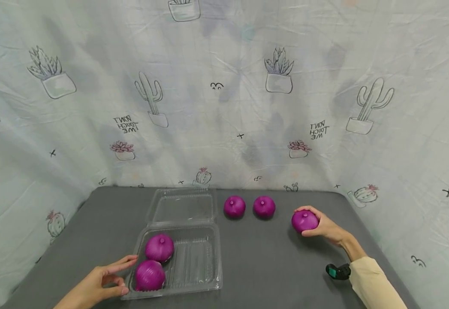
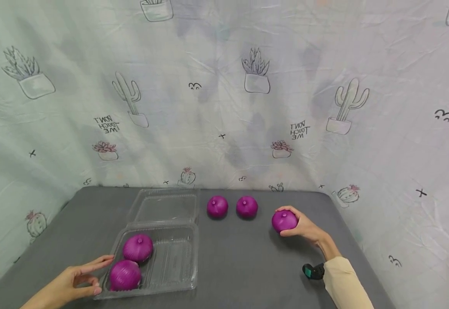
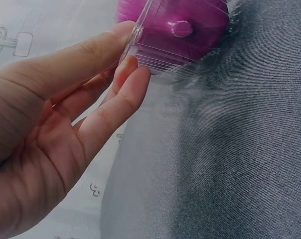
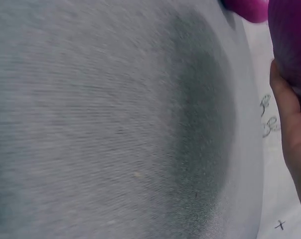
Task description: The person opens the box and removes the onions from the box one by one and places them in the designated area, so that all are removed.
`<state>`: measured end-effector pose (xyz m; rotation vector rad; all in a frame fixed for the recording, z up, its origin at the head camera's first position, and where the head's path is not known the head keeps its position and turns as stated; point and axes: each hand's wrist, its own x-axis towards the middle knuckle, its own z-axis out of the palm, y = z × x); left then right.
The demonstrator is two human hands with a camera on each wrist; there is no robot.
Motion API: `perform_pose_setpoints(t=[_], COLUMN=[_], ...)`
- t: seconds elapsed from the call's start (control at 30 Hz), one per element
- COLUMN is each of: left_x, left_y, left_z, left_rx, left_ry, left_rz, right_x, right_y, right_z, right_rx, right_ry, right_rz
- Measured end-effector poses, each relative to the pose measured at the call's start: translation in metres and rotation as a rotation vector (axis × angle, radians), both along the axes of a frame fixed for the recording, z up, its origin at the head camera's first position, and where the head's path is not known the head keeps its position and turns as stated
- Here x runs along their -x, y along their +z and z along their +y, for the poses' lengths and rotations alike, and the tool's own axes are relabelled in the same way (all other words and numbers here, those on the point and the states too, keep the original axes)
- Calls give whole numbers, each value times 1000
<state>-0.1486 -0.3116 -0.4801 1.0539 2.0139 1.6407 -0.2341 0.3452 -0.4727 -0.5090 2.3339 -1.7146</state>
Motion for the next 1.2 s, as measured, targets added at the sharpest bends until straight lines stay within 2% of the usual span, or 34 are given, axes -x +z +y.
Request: perform_pose_setpoints(t=[0.13,0.3,0.57,0.83,1.2], left_x=[0,1,1,0,0], left_y=[0,1,1,1,1], left_z=[-1,0,0,2,0], left_rx=[11,-16,-28,-38,-20], left_ry=[1,-9,-20,-41,-21], left_rz=[-25,-31,2,-21,-22], right_x=[10,24,43,50,60], right_y=[-4,-6,-4,-18,-22], right_z=[5,12,23,23,15], right_rx=[-1,3,12,22,26], right_ry=[-64,-105,-140,-169,-181], right_rz=[-14,-24,-82,-143,-115])
